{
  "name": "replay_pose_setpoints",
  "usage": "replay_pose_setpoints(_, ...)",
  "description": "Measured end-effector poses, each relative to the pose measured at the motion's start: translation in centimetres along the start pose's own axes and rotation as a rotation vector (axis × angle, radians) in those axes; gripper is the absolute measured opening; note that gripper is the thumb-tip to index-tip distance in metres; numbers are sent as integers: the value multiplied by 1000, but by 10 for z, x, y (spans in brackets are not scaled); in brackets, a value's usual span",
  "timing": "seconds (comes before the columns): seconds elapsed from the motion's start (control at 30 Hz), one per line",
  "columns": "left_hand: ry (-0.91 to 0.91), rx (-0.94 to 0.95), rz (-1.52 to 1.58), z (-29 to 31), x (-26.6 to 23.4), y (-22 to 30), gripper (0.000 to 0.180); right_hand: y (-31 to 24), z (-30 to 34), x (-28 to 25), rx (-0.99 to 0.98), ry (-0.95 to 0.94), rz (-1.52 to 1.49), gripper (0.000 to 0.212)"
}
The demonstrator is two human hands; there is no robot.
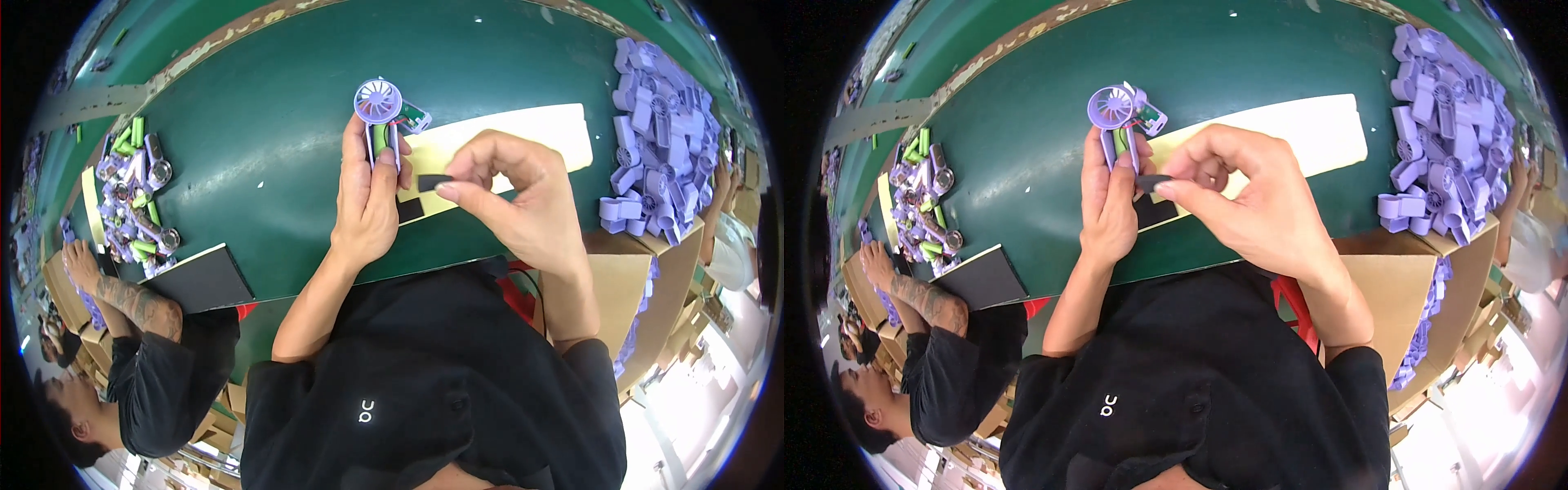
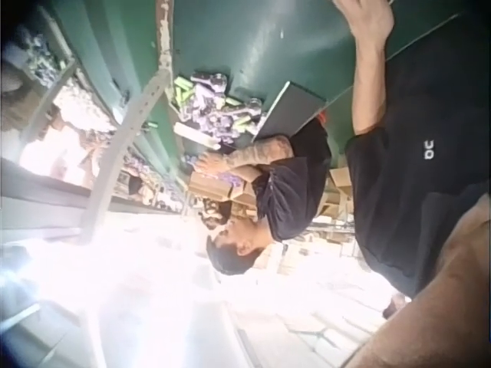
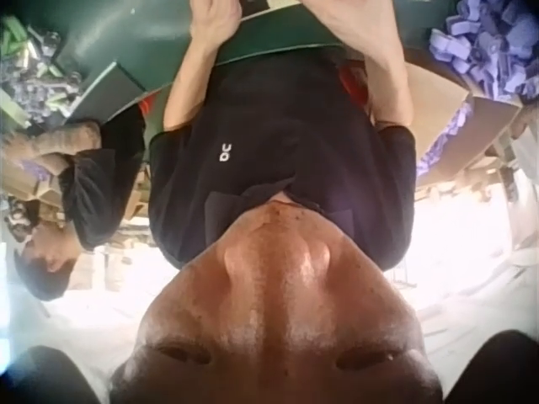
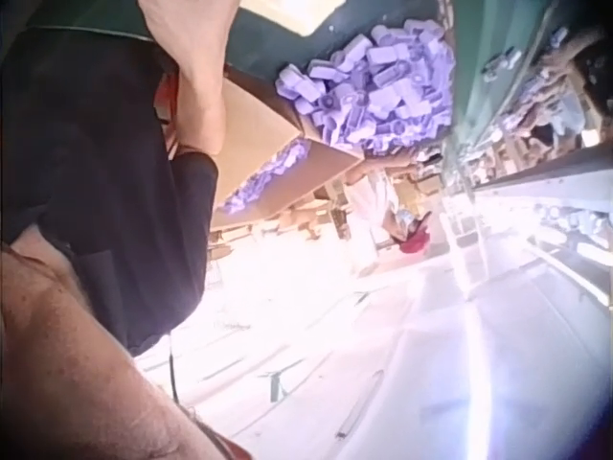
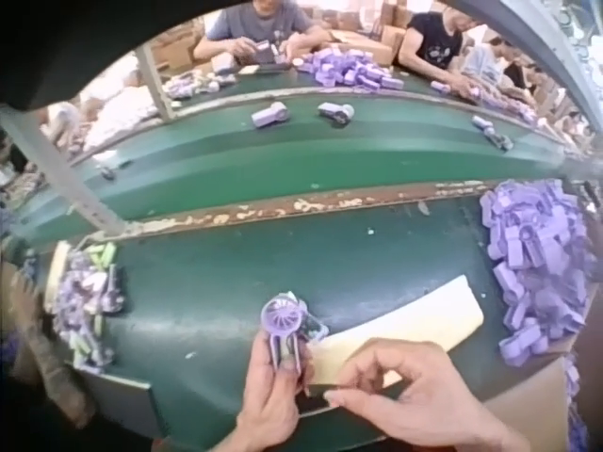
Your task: The person assembles handheld electric fans by placing batteries into plastic housings, sticking adhesive strips over the wiring, attaching the fan mechanisms, and snapping the housing covers closed by hand.
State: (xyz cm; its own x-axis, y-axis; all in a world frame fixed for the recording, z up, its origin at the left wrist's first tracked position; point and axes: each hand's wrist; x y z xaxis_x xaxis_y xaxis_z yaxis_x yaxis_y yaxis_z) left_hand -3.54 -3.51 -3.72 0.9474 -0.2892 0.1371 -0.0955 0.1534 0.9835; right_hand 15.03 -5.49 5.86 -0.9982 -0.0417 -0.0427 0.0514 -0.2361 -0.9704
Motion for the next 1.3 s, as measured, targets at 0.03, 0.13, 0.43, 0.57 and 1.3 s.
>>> replay_pose_setpoints(0.03, -6, 6, 3, 2, 3, 3, 46, -6, -6, 1, -20, -42, 44, 13)
replay_pose_setpoints(0.13, -35, 25, -59, 4, 9, 9, 59, -20, -22, 4, 46, -79, 108, 12)
replay_pose_setpoints(0.43, -78, 132, -324, 5, 17, -1, 71, -18, -35, -6, 9, -101, 294, 13)
replay_pose_setpoints(0.57, -146, 152, -348, 5, 13, 3, 72, -21, -35, -2, 65, -93, 318, 9)
replay_pose_setpoints(1.3, -21, 347, -575, -5, 21, 6, 66, 13, -40, 14, -382, 73, 410, 7)
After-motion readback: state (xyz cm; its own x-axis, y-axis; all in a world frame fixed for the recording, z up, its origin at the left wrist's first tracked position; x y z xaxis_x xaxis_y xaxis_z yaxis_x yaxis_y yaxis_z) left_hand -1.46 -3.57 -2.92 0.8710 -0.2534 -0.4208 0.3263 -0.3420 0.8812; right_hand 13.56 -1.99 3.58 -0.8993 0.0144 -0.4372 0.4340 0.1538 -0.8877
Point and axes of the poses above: each hand's wrist, its own z-axis away from the middle knuckle, its own x-axis out of the palm, y = z × x, and after that the axes turned 7 degrees about -z, right-handed
